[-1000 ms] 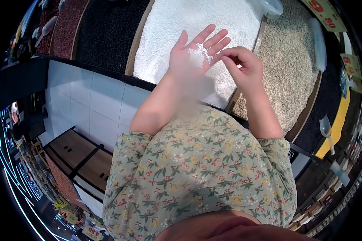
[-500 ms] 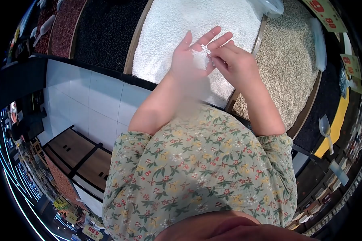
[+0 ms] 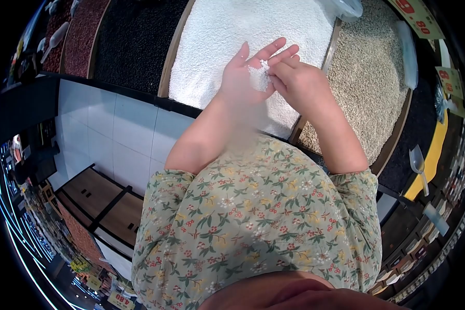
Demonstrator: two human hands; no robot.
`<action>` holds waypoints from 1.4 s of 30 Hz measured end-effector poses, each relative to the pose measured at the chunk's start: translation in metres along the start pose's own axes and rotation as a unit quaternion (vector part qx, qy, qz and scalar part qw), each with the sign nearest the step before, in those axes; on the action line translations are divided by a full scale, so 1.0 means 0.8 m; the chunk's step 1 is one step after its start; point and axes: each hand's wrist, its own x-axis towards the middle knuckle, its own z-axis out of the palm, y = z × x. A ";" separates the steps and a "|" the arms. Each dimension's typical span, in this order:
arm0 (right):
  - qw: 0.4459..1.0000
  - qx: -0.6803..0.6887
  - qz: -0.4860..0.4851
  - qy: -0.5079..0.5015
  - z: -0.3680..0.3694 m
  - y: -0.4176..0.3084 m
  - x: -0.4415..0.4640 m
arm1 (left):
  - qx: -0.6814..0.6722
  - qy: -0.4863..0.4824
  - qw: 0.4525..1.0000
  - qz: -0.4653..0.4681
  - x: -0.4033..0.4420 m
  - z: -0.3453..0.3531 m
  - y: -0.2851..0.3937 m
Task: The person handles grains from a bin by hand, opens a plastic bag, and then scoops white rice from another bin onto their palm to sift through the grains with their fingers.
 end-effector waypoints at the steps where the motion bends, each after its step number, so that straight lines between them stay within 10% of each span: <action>1: 1.000 -0.018 0.004 -0.012 0.000 -0.001 0.000 | 0.005 0.002 1.000 -0.001 0.000 -0.001 0.000; 14: 0.981 0.190 0.041 0.009 -0.006 0.005 -0.001 | -0.019 0.004 1.000 -0.013 -0.002 -0.001 -0.002; 19: 0.814 0.534 0.228 -0.021 -0.008 0.015 -0.010 | -0.150 -0.072 0.985 -0.034 -0.001 -0.008 -0.001; 28: 0.604 0.752 0.265 -0.010 -0.002 0.033 -0.027 | -0.101 0.005 0.995 0.008 -0.002 0.014 -0.006; 42: 0.549 0.799 0.247 -0.006 0.010 0.040 -0.034 | -0.120 0.021 0.992 0.019 -0.003 0.014 -0.006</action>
